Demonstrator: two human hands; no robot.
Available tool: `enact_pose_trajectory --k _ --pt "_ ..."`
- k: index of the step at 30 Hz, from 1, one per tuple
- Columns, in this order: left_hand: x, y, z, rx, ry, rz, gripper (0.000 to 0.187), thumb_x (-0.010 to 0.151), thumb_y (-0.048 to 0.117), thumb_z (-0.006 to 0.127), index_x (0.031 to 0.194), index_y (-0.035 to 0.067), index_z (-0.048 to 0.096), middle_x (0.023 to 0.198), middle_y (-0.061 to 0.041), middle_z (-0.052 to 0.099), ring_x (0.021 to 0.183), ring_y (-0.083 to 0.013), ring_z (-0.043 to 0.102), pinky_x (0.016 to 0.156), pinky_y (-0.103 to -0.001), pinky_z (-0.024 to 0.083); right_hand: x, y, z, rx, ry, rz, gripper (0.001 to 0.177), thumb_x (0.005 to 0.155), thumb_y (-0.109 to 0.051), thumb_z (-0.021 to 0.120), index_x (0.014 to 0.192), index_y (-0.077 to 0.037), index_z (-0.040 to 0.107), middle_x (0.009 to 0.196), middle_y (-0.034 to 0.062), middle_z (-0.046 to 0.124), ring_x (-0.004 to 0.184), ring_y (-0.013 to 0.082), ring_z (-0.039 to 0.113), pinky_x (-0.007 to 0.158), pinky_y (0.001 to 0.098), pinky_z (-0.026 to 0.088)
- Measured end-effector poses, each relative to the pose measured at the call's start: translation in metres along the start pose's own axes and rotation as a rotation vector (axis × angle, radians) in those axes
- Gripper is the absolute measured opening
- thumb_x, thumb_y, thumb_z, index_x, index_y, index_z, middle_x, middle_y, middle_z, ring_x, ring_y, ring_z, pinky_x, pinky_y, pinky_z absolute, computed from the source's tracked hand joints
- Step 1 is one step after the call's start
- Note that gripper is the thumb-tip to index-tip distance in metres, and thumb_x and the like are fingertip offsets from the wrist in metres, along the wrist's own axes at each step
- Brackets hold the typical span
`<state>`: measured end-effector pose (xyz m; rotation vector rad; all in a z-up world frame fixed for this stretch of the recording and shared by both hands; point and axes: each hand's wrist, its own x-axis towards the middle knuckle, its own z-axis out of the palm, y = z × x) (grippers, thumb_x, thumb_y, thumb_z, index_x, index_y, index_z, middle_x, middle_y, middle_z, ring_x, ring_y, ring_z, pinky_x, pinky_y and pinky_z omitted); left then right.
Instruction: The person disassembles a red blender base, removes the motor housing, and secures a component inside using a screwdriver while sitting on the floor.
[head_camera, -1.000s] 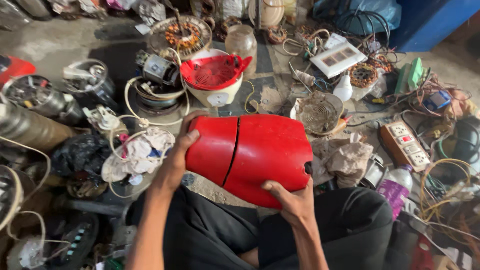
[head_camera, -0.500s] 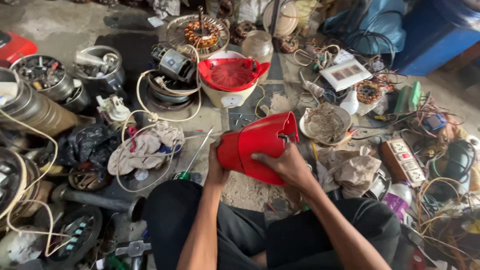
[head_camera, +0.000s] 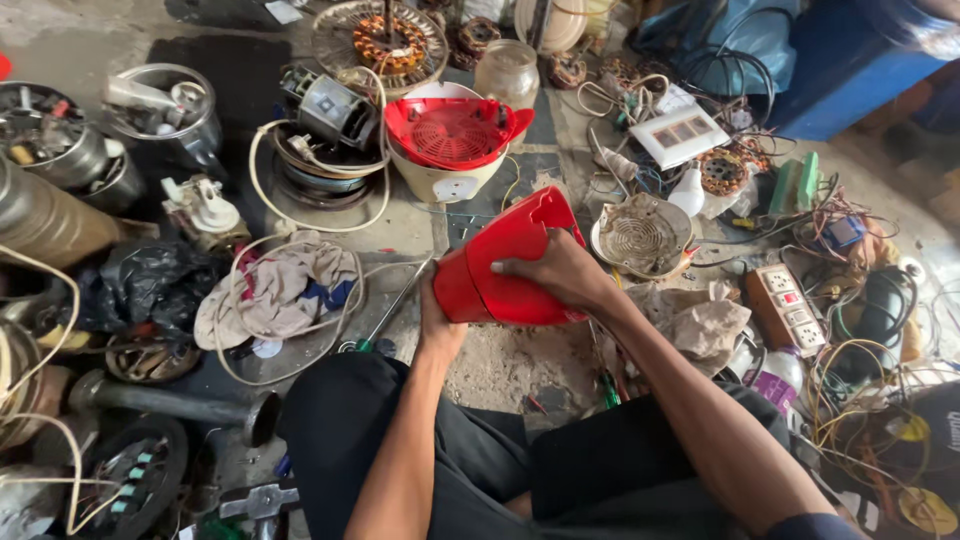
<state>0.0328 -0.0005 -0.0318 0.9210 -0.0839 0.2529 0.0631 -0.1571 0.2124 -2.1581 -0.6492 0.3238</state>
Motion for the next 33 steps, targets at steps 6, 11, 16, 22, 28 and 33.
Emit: enact_pose_trajectory --k 6,11,16,22,28,33 --pt "0.008 -0.028 -0.011 -0.388 0.26 -0.446 0.049 0.106 0.049 0.039 0.123 0.011 0.064 0.127 -0.004 0.069 0.119 -0.0175 0.064 0.104 -0.037 0.048 -0.004 0.023 0.015 -0.135 -0.055 0.139 0.044 0.082 -0.038 0.078 0.106 -0.001 0.075 0.092 0.0154 0.079 0.08 0.0229 0.076 0.076 0.0364 0.059" --pt "0.002 -0.062 -0.025 -0.42 0.295 -0.492 0.046 0.105 0.045 0.036 0.116 0.01 0.065 0.116 -0.007 0.071 0.108 -0.02 0.068 0.098 -0.039 0.051 -0.008 0.057 0.045 -0.553 0.072 -0.233 0.077 0.073 -0.053 0.088 0.102 0.014 0.066 0.09 0.0314 0.069 0.083 0.0431 0.07 0.075 0.0462 0.056" --pt "-0.009 -0.049 -0.006 -0.275 0.223 -0.566 0.041 0.104 0.036 0.04 0.116 0.009 0.068 0.114 -0.006 0.074 0.105 -0.0185 0.069 0.097 -0.035 0.051 -0.03 0.05 0.054 -0.579 -0.146 -0.036 0.061 0.08 -0.047 0.078 0.096 0.01 0.065 0.084 0.0288 0.069 0.083 0.0442 0.069 0.075 0.0501 0.055" --pt "-0.023 -0.035 -0.003 -0.209 0.173 -0.575 0.041 0.103 0.032 0.038 0.114 0.004 0.067 0.108 -0.01 0.073 0.098 -0.0202 0.07 0.09 -0.037 0.054 -0.048 0.035 0.057 -0.527 -0.196 0.03 0.058 0.081 -0.045 0.077 0.093 0.01 0.064 0.083 0.0283 0.069 0.083 0.0434 0.07 0.076 0.0501 0.055" --pt "-0.027 -0.034 0.002 -0.178 0.137 -0.582 0.042 0.104 0.033 0.037 0.114 0.004 0.067 0.108 -0.009 0.073 0.098 -0.018 0.07 0.09 -0.035 0.055 -0.058 0.048 0.053 -0.53 -0.149 -0.056 0.061 0.08 -0.046 0.079 0.095 0.011 0.063 0.084 0.0305 0.068 0.084 0.0457 0.069 0.076 0.0514 0.055" --pt "-0.028 -0.04 0.001 -0.179 0.091 -0.595 0.041 0.105 0.032 0.038 0.117 0.004 0.066 0.109 -0.009 0.071 0.098 -0.0182 0.069 0.091 -0.034 0.054 -0.061 0.054 0.047 -0.505 -0.147 -0.048 0.064 0.079 -0.046 0.079 0.096 0.013 0.062 0.085 0.0315 0.067 0.083 0.0459 0.069 0.076 0.0513 0.055"
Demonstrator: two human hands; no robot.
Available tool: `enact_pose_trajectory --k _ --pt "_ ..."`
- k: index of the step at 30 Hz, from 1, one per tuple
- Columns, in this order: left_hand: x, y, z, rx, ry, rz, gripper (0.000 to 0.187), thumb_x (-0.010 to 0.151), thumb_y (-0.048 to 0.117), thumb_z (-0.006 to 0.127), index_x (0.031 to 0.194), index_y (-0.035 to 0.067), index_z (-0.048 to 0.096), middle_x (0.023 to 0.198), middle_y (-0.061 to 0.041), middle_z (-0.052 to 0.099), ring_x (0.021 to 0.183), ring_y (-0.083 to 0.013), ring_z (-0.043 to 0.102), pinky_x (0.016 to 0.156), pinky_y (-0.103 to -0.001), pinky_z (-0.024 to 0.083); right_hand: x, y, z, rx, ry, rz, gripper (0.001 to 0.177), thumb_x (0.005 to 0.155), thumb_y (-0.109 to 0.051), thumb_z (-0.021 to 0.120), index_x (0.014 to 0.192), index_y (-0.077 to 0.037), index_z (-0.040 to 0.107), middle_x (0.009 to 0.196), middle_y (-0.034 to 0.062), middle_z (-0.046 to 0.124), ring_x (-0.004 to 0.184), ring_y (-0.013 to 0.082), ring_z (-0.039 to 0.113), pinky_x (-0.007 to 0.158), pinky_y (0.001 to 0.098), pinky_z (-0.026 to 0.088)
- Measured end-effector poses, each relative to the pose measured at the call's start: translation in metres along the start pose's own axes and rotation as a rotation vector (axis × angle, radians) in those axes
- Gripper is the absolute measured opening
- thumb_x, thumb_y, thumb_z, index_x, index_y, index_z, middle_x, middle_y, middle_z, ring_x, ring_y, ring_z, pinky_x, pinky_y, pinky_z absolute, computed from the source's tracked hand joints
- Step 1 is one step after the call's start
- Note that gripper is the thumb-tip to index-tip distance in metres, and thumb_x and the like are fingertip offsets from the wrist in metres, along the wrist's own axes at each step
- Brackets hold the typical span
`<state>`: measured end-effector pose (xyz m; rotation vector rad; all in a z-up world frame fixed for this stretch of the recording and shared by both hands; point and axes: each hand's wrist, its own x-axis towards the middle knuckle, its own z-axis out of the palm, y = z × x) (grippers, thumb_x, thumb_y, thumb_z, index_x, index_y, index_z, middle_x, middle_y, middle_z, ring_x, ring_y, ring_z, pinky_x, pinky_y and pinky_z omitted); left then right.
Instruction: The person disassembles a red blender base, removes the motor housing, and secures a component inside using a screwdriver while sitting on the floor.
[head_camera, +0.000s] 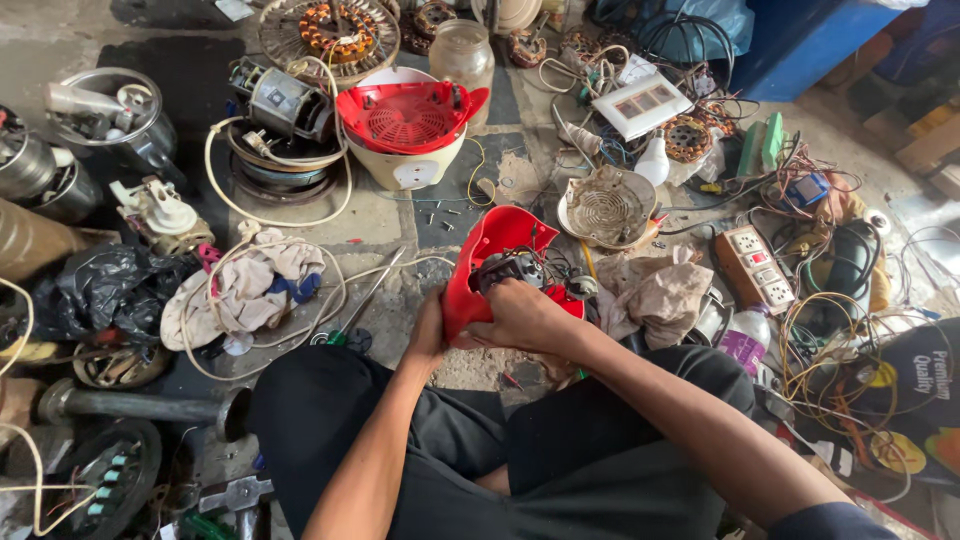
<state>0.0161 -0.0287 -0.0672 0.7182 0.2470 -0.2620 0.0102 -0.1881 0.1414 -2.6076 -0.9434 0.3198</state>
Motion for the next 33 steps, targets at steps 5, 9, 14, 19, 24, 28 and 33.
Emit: enact_pose_trajectory --k 5,9,14,19,24,28,33 --pt "-0.002 0.001 0.003 0.085 0.062 0.009 0.044 0.105 0.032 0.036 0.118 0.004 0.067 0.111 -0.009 0.071 0.099 -0.0188 0.068 0.091 -0.034 0.054 0.001 0.004 0.005 -0.023 -0.037 0.026 0.064 0.08 -0.049 0.078 0.091 0.012 0.064 0.087 0.0307 0.068 0.086 0.0449 0.069 0.078 0.05 0.056" --pt "-0.004 0.006 0.013 0.041 0.043 -0.027 0.048 0.105 0.038 0.033 0.12 0.005 0.065 0.114 -0.008 0.073 0.102 -0.0183 0.07 0.093 -0.034 0.054 0.002 0.01 0.003 -0.005 0.008 0.002 0.06 0.079 -0.045 0.077 0.094 0.012 0.064 0.088 0.031 0.068 0.085 0.0449 0.069 0.078 0.0506 0.056" --pt "-0.002 0.003 0.003 0.056 0.007 -0.032 0.044 0.106 0.037 0.035 0.122 0.008 0.064 0.111 -0.006 0.071 0.099 -0.0167 0.068 0.087 -0.034 0.055 0.004 0.003 0.001 0.001 0.007 -0.026 0.064 0.078 -0.046 0.079 0.094 0.014 0.064 0.088 0.0322 0.067 0.085 0.0456 0.069 0.078 0.0505 0.056" --pt "0.006 -0.007 -0.028 -0.098 -0.224 0.01 0.046 0.114 0.044 0.036 0.113 0.008 0.065 0.095 -0.006 0.069 0.075 -0.0163 0.065 0.06 -0.032 0.051 -0.005 -0.015 0.004 0.005 -0.104 -0.009 0.058 0.086 -0.049 0.073 0.087 0.008 0.07 0.089 0.0296 0.069 0.088 0.0443 0.069 0.08 0.05 0.056" --pt "0.008 -0.011 -0.013 0.035 0.05 -0.014 0.044 0.107 0.04 0.035 0.109 0.006 0.062 0.099 -0.007 0.068 0.088 -0.0169 0.066 0.079 -0.034 0.056 -0.01 -0.011 -0.001 -0.033 -0.161 0.004 0.063 0.087 -0.055 0.072 0.086 0.009 0.07 0.089 0.0299 0.069 0.09 0.0447 0.069 0.081 0.0502 0.056" --pt "0.006 -0.009 -0.009 0.098 0.033 -0.135 0.048 0.103 0.044 0.031 0.106 0.008 0.063 0.095 -0.008 0.068 0.083 -0.019 0.065 0.075 -0.037 0.055 -0.013 -0.002 0.0 -0.014 -0.072 -0.043 0.064 0.083 -0.053 0.076 0.086 0.01 0.069 0.088 0.0308 0.068 0.089 0.0464 0.068 0.079 0.0512 0.055" --pt "0.019 -0.019 -0.008 0.084 -0.017 -0.119 0.048 0.103 0.04 0.032 0.105 0.005 0.065 0.099 -0.011 0.069 0.087 -0.0201 0.066 0.084 -0.036 0.055 -0.018 0.012 -0.003 -0.023 -0.12 0.032 0.056 0.083 -0.047 0.075 0.083 0.009 0.069 0.083 0.0285 0.069 0.087 0.0427 0.071 0.081 0.049 0.056"
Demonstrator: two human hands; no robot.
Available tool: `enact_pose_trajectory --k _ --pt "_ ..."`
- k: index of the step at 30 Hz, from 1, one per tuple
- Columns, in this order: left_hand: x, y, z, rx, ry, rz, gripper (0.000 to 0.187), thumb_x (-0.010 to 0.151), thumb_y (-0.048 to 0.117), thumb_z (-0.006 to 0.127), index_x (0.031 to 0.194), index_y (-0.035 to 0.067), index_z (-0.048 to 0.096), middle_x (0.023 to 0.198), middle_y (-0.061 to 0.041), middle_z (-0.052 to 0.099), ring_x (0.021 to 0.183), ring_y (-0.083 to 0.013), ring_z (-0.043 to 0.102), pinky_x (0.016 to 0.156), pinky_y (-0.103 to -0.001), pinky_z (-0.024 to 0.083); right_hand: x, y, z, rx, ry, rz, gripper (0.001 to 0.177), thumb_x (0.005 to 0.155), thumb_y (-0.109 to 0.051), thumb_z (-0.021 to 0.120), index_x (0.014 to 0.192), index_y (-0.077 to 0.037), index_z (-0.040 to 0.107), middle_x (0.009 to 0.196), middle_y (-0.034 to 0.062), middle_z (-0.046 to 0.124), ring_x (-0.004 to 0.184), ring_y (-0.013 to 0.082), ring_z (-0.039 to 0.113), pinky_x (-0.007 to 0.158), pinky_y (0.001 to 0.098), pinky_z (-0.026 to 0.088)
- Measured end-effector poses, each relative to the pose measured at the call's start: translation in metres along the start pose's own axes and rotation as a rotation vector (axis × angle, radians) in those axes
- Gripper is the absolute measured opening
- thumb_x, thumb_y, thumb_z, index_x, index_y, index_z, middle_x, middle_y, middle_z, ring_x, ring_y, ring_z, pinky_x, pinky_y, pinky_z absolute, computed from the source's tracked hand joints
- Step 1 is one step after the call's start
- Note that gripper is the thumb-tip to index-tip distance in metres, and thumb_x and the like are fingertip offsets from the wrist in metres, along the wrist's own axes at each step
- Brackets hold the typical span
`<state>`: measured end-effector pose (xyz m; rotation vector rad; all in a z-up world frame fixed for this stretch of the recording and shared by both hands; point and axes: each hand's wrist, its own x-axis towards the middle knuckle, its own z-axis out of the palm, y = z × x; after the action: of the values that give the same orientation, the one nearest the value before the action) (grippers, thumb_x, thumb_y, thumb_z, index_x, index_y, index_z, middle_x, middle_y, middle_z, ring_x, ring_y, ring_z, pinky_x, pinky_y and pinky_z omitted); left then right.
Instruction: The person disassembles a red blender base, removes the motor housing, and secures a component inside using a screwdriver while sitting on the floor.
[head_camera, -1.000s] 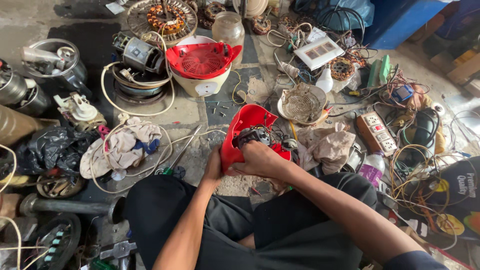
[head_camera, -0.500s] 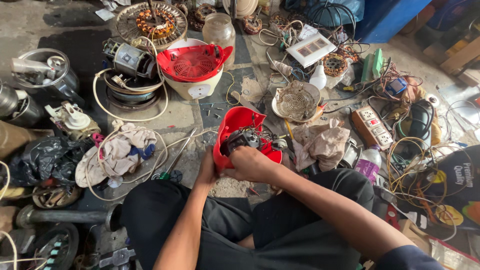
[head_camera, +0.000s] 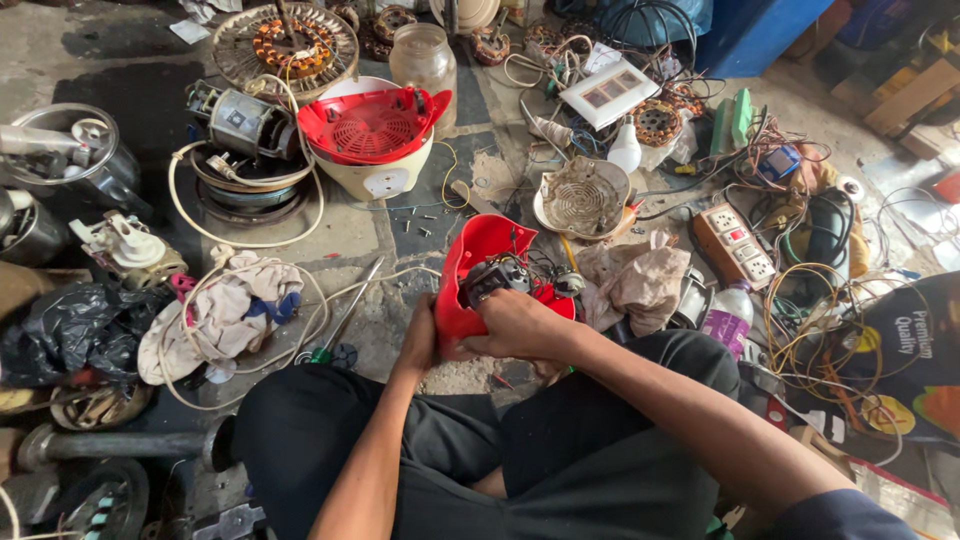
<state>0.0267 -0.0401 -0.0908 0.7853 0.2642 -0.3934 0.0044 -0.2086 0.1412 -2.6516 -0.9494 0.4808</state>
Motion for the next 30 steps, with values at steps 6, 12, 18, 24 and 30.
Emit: enact_pose_trajectory --k 6,12,18,24,30 --pt "-0.007 0.007 -0.001 0.331 0.202 0.102 0.044 0.104 0.034 0.038 0.103 0.002 0.069 0.098 -0.009 0.071 0.086 -0.0154 0.063 0.081 -0.034 0.052 0.001 0.004 -0.001 0.023 0.038 -0.067 0.055 0.08 -0.044 0.076 0.085 0.009 0.068 0.084 0.0289 0.069 0.086 0.0433 0.07 0.08 0.0496 0.056" --pt "-0.008 0.009 -0.018 0.086 -0.01 0.15 0.032 0.11 0.029 0.051 0.116 0.003 0.068 0.106 -0.006 0.065 0.09 -0.016 0.06 0.081 -0.034 0.049 0.008 -0.017 0.007 0.019 0.04 -0.132 0.055 0.08 -0.043 0.078 0.089 0.01 0.067 0.086 0.0302 0.068 0.086 0.0452 0.068 0.077 0.0509 0.055" --pt "-0.017 0.01 -0.039 0.045 -0.07 0.025 0.046 0.103 0.039 0.046 0.135 0.01 0.06 0.122 -0.004 0.072 0.108 -0.0168 0.068 0.09 -0.035 0.057 0.018 -0.044 0.036 -0.125 -0.04 -0.201 0.04 0.089 -0.035 0.072 0.08 0.004 0.074 0.079 0.026 0.07 0.079 0.0416 0.071 0.074 0.0495 0.058" --pt "-0.021 0.012 -0.038 -0.052 -0.076 0.003 0.044 0.106 0.038 0.047 0.134 0.008 0.063 0.122 -0.01 0.071 0.106 -0.023 0.068 0.088 -0.04 0.056 0.019 -0.048 0.054 -0.177 0.024 -0.266 0.036 0.086 -0.034 0.074 0.079 0.002 0.073 0.074 0.0238 0.07 0.073 0.04 0.071 0.068 0.049 0.058" --pt "-0.058 0.056 0.004 -0.203 -0.109 0.014 0.062 0.103 0.055 0.041 0.133 0.007 0.063 0.123 -0.013 0.073 0.106 -0.0272 0.07 0.095 -0.043 0.057 0.019 -0.059 0.065 -0.162 0.029 -0.274 0.036 0.083 -0.034 0.076 0.076 0.001 0.074 0.073 0.0229 0.069 0.071 0.0404 0.071 0.066 0.0497 0.058"
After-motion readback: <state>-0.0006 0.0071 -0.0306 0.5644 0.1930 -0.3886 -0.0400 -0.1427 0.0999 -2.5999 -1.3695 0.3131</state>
